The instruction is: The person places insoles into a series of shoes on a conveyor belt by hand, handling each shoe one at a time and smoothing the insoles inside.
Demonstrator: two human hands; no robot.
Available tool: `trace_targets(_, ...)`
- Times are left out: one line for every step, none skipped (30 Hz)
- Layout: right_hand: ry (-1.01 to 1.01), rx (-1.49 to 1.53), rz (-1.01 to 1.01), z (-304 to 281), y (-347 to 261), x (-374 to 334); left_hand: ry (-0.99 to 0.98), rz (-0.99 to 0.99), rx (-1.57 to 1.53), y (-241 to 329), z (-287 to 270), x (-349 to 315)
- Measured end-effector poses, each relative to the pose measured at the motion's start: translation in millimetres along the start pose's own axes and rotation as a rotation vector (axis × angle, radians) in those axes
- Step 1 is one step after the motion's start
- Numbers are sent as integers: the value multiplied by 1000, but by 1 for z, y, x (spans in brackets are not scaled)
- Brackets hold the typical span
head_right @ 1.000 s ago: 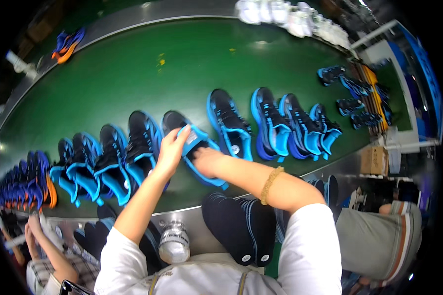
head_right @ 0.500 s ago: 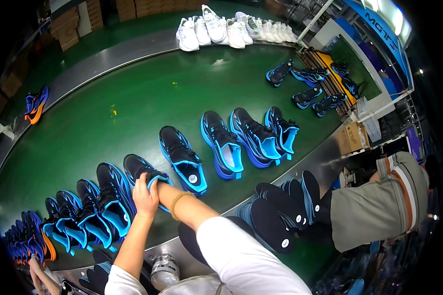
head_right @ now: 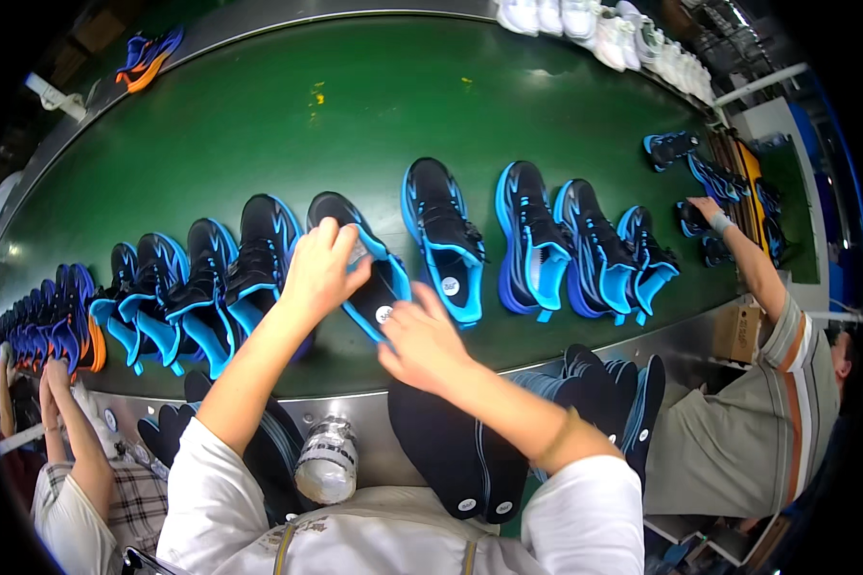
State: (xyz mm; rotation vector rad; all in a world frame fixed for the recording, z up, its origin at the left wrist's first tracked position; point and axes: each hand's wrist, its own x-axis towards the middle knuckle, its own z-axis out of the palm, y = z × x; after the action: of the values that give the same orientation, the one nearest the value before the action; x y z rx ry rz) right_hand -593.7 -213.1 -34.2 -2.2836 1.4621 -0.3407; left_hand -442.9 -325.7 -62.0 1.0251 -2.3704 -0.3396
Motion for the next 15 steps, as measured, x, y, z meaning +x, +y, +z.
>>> trace_targets(184,-28,31,-1,-9,-12,-20,25,43,-1,-7,-2)
trace_targets(168,-20,104,-1,-15,-26,-41,49,79,-1,-9,-5)
trace_targets(153,-5,156,2,-19,-37,-51,35,75,3,-8,-10)
trace_targets(147,2,210,4,-21,-46,-38,68,140,9,-6,-16)
trace_targets(142,6,215,8,-22,-55,-27,104,205,16,-6,-22)
trace_targets(137,25,254,11,-23,-63,-31,137,243,28,-16,-24)
trace_targets(132,44,296,14,-22,-70,-59,132,293,30,-16,-28)
trace_targets(135,40,306,19,-20,-72,-87,129,341,29,-14,-33)
trace_targets(188,63,267,22,-21,-68,-104,118,397,23,-15,-32)
trace_targets(238,94,226,25,-22,-61,-127,102,457,12,-13,-30)
trace_targets(283,121,210,26,-24,-50,-142,105,573,0,-7,-29)
trace_targets(294,128,203,31,-28,-43,-175,107,596,-10,-3,-30)
trace_targets(290,161,234,32,-30,-39,-173,130,651,-10,1,-24)
trace_targets(287,195,265,32,-30,-38,-169,153,705,-8,4,-18)
trace_targets(223,230,291,31,-31,-39,-163,167,709,-6,7,-16)
